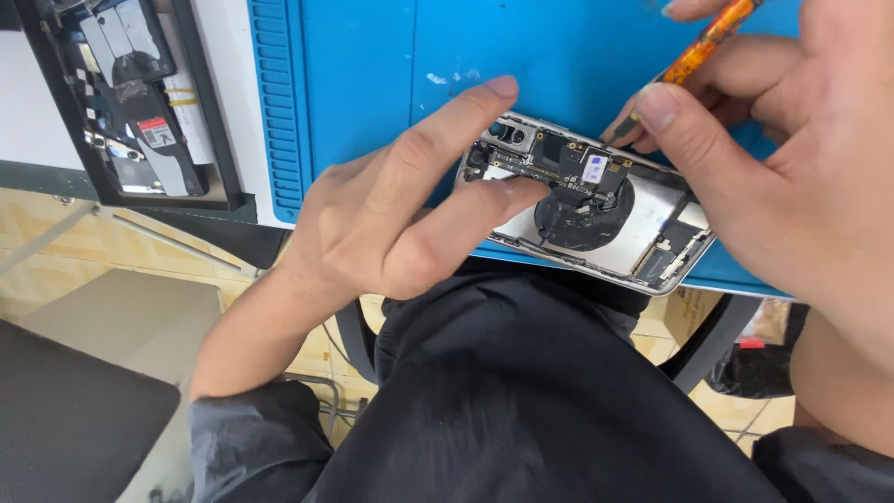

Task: Technician performing final assembly of a mobile phone by securing internal components with a screwdriver.

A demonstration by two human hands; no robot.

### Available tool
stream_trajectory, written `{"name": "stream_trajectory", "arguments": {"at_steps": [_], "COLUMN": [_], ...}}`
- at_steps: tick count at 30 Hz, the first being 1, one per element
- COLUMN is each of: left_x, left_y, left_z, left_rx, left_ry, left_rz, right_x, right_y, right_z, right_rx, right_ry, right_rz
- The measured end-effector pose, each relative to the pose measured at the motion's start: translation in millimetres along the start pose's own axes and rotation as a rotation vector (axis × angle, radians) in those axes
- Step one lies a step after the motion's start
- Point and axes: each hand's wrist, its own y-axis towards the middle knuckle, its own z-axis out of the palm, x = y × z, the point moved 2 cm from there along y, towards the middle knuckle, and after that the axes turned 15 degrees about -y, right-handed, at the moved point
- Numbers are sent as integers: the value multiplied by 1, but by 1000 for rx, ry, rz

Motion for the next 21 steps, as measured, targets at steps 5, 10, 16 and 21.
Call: {"name": "stream_trajectory", "arguments": {"at_steps": [5,10,16,21], "left_x": [1,0,0,7], "left_y": [-21,-37,-20,-24], "left_z": [3,7,-8,-11], "left_rx": [-40,16,-69,171], "left_ry": [-4,148,174,-111], "left_rz": [10,8,-33,-199], "right_x": [5,21,23,25], "right_y": [-4,-7,-4,-2], "right_z": [5,10,17,15], "right_rx": [-4,-152,-267,-283], "right_ry": [-51,-51,63,27], "right_rz": [-7,-164,-346,-341]}}
